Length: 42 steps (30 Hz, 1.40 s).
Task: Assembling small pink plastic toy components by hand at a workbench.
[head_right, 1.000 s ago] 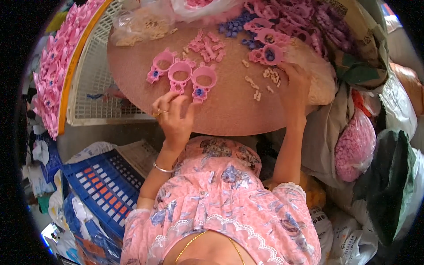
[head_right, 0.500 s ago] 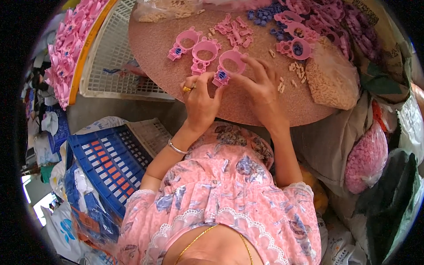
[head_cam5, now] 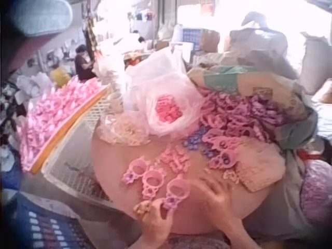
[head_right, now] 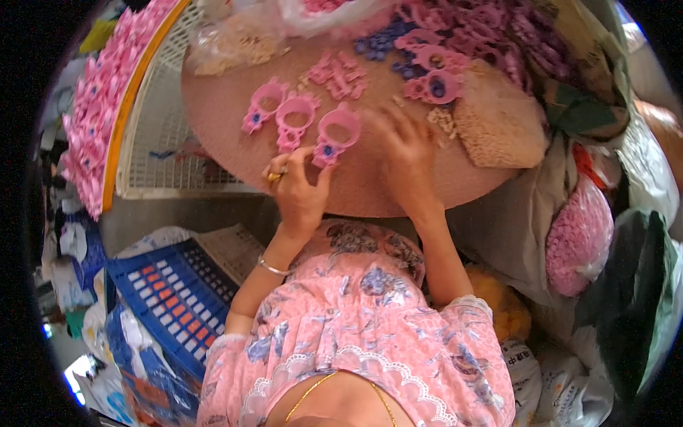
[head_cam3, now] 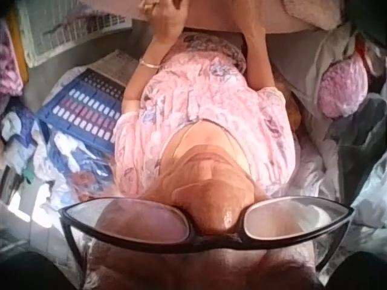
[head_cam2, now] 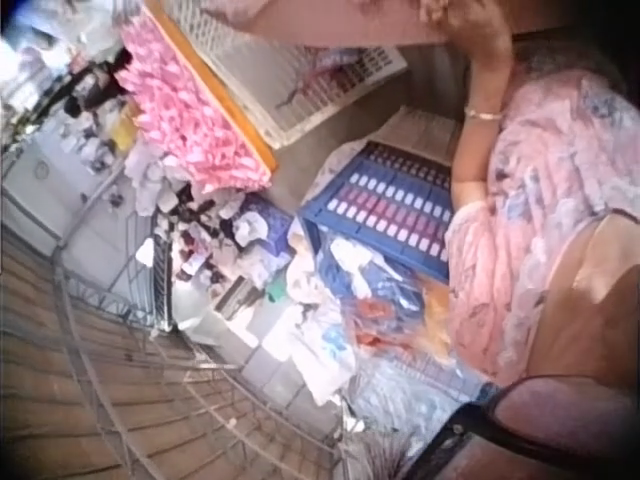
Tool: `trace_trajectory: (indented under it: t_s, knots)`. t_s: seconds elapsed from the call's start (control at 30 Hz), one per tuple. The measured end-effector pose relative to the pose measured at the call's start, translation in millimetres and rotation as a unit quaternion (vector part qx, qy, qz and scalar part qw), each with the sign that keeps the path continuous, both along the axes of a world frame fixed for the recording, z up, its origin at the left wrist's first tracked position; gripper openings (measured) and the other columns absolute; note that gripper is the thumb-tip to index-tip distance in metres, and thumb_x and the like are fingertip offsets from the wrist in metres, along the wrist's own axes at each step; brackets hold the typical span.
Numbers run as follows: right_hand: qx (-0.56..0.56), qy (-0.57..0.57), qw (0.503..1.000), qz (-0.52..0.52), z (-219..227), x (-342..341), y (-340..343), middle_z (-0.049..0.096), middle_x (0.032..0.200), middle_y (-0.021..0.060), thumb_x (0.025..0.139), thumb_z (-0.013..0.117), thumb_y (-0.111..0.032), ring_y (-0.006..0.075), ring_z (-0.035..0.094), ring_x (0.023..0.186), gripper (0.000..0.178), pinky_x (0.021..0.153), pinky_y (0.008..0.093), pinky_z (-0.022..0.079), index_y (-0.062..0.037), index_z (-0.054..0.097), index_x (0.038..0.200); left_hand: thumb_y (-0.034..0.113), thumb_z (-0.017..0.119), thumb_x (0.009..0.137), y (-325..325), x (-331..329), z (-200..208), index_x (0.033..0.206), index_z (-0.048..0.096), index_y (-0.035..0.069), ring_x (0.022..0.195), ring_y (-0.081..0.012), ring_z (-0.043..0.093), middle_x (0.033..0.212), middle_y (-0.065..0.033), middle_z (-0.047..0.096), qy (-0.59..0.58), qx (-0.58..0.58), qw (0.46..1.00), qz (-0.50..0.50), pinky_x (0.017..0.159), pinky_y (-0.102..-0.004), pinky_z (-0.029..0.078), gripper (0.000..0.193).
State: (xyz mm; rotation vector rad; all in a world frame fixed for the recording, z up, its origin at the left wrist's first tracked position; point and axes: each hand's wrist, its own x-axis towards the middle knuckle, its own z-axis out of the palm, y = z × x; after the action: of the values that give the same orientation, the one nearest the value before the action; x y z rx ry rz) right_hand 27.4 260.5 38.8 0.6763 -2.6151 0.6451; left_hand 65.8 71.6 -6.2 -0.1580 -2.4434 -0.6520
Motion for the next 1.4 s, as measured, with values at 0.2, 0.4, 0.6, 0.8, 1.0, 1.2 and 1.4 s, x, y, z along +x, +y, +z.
trace_trajectory:
  t_s: [0.2,0.4,0.6,0.8,1.0,1.2,1.4]
  knots:
    - [0.021,0.059,0.95,-0.305,-13.8,-44.3,73.4,0.065,0.109,0.0092,0.087,0.06,-0.009,0.0311,0.059,0.102,0.025,0.091,0.0453,0.039,-0.0092,0.07,0.11,0.027,0.084,0.07,-0.9,3.1,11.4,0.112,0.055,0.01,0.099,-0.0263,0.056,0.099,-0.0053,0.064,-0.051,-0.001,0.999,-0.017,0.089,-0.0436,0.035,0.053]
    - [0.148,0.118,0.942,-0.276,-21.6,-77.1,68.0,0.062,0.101,0.0081,0.085,0.061,-0.008,0.0294,0.056,0.1,0.018,0.087,0.0438,0.039,-0.0103,0.072,0.099,0.034,0.083,0.075,-16.3,-6.1,6.3,0.113,0.051,0.005,0.104,-0.032,0.054,0.106,-0.0122,0.06,0.077,0.059,0.995,0.003,0.091,-0.0442,0.037,0.057]
    - [0.19,0.114,0.921,-0.32,-24.6,-97.9,60.1,0.062,0.107,0.0066,0.087,0.057,-0.013,0.0301,0.055,0.106,0.021,0.089,0.0453,0.038,-0.0136,0.068,0.104,0.019,0.08,0.077,-27.0,-17.0,7.8,0.111,0.05,0.004,0.105,-0.0351,0.054,0.106,-0.0161,0.06,-0.016,0.051,0.998,0.038,0.09,-0.0467,0.04,0.048]
    - [0.209,0.083,0.899,-0.376,-32.4,-113.1,77.7,0.062,0.118,0.0093,0.081,0.062,-0.014,0.0324,0.054,0.11,0.026,0.094,0.0481,0.036,-0.0127,0.066,0.107,0.014,0.079,0.076,-26.4,-20.2,8.6,0.112,0.051,0.003,0.099,-0.0376,0.057,0.1,-0.0173,0.062,-0.074,0.041,0.995,0.049,0.085,-0.0472,0.043,0.048]
    - [0.216,0.081,0.926,-0.3,-12.6,-108.2,60.5,0.063,0.116,0.0087,0.078,0.062,-0.009,0.0312,0.056,0.106,0.033,0.097,0.048,0.035,-0.0154,0.068,0.11,0.016,0.079,0.075,-41.1,-19.5,6.3,0.111,0.053,0.002,0.096,-0.0377,0.058,0.097,-0.0178,0.063,-0.068,0.036,0.995,0.067,0.084,-0.0478,0.044,0.046]
    - [0.205,0.05,0.974,-0.08,-27.6,-140.8,28.3,0.069,0.105,0.0077,0.077,0.059,-0.003,0.0329,0.058,0.105,0.041,0.098,0.0483,0.035,-0.0163,0.068,0.114,0.014,0.08,0.075,-37.0,-25.1,-6.1,0.107,0.054,0.005,0.091,-0.0344,0.058,0.091,-0.0135,0.063,0.014,0.051,0.996,0.074,0.081,-0.0456,0.043,0.042]
    - [0.158,0.053,0.98,-0.11,-16.4,-129.5,5.9,0.071,0.094,0.0083,0.079,0.064,-0.005,0.0282,0.06,0.101,0.021,0.092,0.0444,0.038,-0.0106,0.073,0.097,0.016,0.08,0.074,-35.1,-25.0,-14.2,0.107,0.055,0.008,0.096,-0.0314,0.06,0.09,-0.0115,0.065,0.007,0.094,0.993,0.07,0.083,-0.0439,0.044,0.043]
